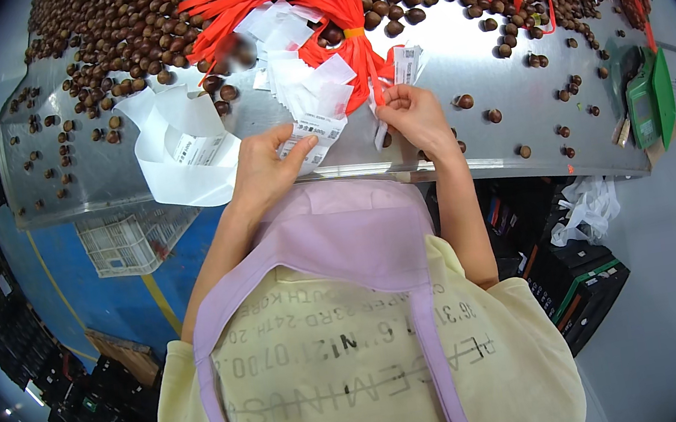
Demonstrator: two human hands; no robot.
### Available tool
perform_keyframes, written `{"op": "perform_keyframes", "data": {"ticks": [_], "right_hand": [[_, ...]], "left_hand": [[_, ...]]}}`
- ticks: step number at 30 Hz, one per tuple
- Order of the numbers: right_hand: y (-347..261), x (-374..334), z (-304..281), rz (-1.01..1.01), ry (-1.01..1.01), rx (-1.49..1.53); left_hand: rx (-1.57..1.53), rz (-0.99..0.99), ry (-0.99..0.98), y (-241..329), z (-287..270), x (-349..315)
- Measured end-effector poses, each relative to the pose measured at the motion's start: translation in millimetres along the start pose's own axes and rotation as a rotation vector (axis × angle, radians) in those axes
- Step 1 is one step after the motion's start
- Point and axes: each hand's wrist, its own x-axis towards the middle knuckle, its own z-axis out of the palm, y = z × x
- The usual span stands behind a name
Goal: The person repeatedly tears printed labels from a roll and attaches them to bundles of red strings lying on a metal table covered with brown nuts. The person handles labels and string bundles one at a time, occasionally gathering and repositioning them on the table.
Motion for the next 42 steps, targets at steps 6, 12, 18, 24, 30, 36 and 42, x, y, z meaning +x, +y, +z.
{"op": "perform_keyframes", "data": {"ticks": [6,12,18,24,30,36,42], "right_hand": [[-2,-14,-10,0.099,-0.243,0.150],[-7,-13,-6,0.080,-0.323,0.237],[-15,-17,16,0.045,-0.289,0.495],[-15,-21,28,-0.032,-0.250,0.580],[-16,-21,22,-0.040,-0.264,0.453],[-14,-19,17,-0.032,-0.295,0.356],[-18,-18,15,-0.054,-0.301,0.313]], "left_hand": [[-0.139,-0.094,0.008,-3,-5,1],[-0.254,-0.151,-0.080,3,-5,-5],[-0.606,-0.398,-0.254,30,-2,-16],[-0.532,-0.303,-0.207,9,20,-16],[-0.523,-0.196,-0.112,12,25,-13],[-0.394,-0.258,-0.121,5,22,-10],[-0.327,-0.082,-0.029,10,26,-9]]}}
